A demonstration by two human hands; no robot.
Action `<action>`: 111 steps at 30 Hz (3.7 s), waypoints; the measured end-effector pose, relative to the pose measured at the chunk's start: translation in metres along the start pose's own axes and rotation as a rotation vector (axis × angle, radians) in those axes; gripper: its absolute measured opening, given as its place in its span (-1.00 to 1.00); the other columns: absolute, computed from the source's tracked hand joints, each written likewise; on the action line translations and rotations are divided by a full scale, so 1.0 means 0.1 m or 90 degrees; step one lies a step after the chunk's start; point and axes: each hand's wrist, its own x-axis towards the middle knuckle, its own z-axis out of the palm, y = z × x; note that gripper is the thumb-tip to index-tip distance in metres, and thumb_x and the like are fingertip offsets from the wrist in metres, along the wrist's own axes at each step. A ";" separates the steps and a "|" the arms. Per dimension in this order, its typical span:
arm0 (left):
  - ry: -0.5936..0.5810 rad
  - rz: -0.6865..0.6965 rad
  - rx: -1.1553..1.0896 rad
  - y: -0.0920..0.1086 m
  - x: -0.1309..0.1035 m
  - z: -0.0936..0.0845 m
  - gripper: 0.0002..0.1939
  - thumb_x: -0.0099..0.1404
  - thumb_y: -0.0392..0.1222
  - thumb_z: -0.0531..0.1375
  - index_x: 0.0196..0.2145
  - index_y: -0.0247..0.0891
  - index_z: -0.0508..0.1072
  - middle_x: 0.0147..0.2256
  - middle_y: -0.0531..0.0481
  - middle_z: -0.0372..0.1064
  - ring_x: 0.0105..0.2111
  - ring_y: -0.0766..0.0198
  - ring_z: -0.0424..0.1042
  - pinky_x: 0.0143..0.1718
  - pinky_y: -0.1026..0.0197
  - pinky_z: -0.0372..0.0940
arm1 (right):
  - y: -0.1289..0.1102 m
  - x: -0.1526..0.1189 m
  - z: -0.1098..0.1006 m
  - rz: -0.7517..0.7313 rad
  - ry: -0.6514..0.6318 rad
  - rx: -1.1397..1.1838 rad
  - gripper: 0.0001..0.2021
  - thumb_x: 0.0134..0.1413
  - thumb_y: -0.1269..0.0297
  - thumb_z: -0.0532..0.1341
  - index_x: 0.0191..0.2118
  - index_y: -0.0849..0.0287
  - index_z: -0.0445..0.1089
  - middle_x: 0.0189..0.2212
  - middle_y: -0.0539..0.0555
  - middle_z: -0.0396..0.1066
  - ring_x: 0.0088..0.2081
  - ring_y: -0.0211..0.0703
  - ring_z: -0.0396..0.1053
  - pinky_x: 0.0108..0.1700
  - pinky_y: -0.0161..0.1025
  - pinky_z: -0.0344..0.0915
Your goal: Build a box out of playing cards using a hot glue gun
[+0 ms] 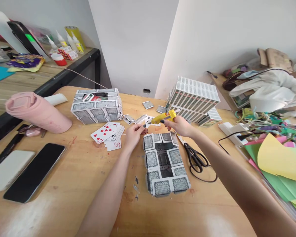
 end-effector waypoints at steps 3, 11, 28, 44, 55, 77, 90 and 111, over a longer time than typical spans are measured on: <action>0.000 0.001 -0.003 0.00 0.00 0.00 -0.70 0.05 0.02 0.27 -0.44 -0.31 0.48 -0.45 -0.06 0.49 -0.44 0.24 0.46 -0.31 0.17 0.36 | 0.01 0.01 0.00 0.004 0.009 -0.004 -0.54 0.06 -0.06 0.08 -0.63 0.19 0.35 -0.56 0.08 0.39 -0.44 -0.17 0.33 -0.40 -0.29 0.20; -0.002 0.005 -0.002 0.01 0.00 0.01 -0.70 0.05 0.02 0.27 -0.46 -0.32 0.48 -0.47 -0.05 0.48 -0.46 0.26 0.45 -0.33 0.20 0.35 | 0.05 0.04 -0.03 0.025 0.036 0.000 -0.53 0.04 -0.10 0.09 -0.65 0.18 0.30 -0.58 0.07 0.38 -0.51 -0.21 0.29 -0.44 -0.27 0.18; 0.004 0.008 -0.002 0.02 -0.01 0.01 -0.78 0.08 -0.06 0.24 -0.45 -0.29 0.48 -0.45 -0.05 0.49 -0.44 0.26 0.45 -0.31 0.19 0.36 | 0.06 -0.01 -0.01 0.044 0.021 -0.001 -0.54 0.03 -0.12 0.09 -0.64 0.16 0.24 -0.65 0.01 0.29 -0.56 -0.24 0.22 -0.48 -0.27 0.14; 0.016 0.011 -0.011 0.05 -0.02 0.01 -0.79 0.04 -0.07 0.26 -0.50 -0.29 0.47 -0.50 -0.03 0.46 -0.49 0.29 0.42 -0.38 0.23 0.35 | 0.28 -0.05 -0.15 0.032 0.090 -0.126 -0.63 0.13 -0.02 0.00 -0.47 0.15 0.31 -0.50 0.06 0.37 -0.46 -0.15 0.32 -0.41 -0.24 0.18; 0.014 0.025 -0.036 0.12 -0.04 -0.01 -0.80 0.00 -0.10 0.24 -0.50 -0.31 0.48 -0.56 0.03 0.39 -0.53 0.34 0.36 -0.43 0.26 0.29 | 0.94 -0.12 0.02 -0.093 0.038 -0.346 -0.58 -0.30 0.34 0.20 -0.16 0.19 0.23 -0.16 0.21 0.26 -0.20 0.08 0.28 -0.15 -0.06 0.20; 0.006 0.188 -0.023 0.12 -0.08 -0.01 -0.88 0.05 -0.13 0.28 -0.47 -0.22 0.55 -0.42 0.04 0.36 -0.34 0.30 0.31 -0.24 0.25 0.18 | -0.27 0.06 0.06 -0.048 0.049 0.291 -0.84 -0.07 0.26 0.26 -0.35 0.15 0.56 -0.30 0.06 0.54 -0.22 -0.16 0.42 -0.10 -0.22 0.28; -0.132 0.179 -0.020 0.15 -0.23 -0.04 -0.79 0.16 -0.11 0.21 -0.27 -0.21 0.56 -0.15 -0.08 0.45 -0.14 0.15 0.40 -0.12 0.15 0.28 | -0.54 -0.50 -0.74 -0.168 0.206 0.397 -0.86 -0.01 0.20 0.28 -0.36 0.16 0.48 -0.47 0.01 0.40 -0.39 -0.28 0.35 -0.32 -0.30 0.27; -0.235 0.351 0.207 0.06 -0.78 -0.15 -0.63 0.33 -0.13 0.05 0.08 -0.10 0.36 0.23 -0.11 0.06 0.23 0.06 0.06 0.22 -0.04 0.03 | -0.57 -0.83 0.09 0.113 -0.112 -0.032 -0.80 0.02 0.35 0.06 -0.49 0.15 0.40 -0.74 -0.04 0.35 -0.67 -0.25 0.30 -0.53 -0.32 0.20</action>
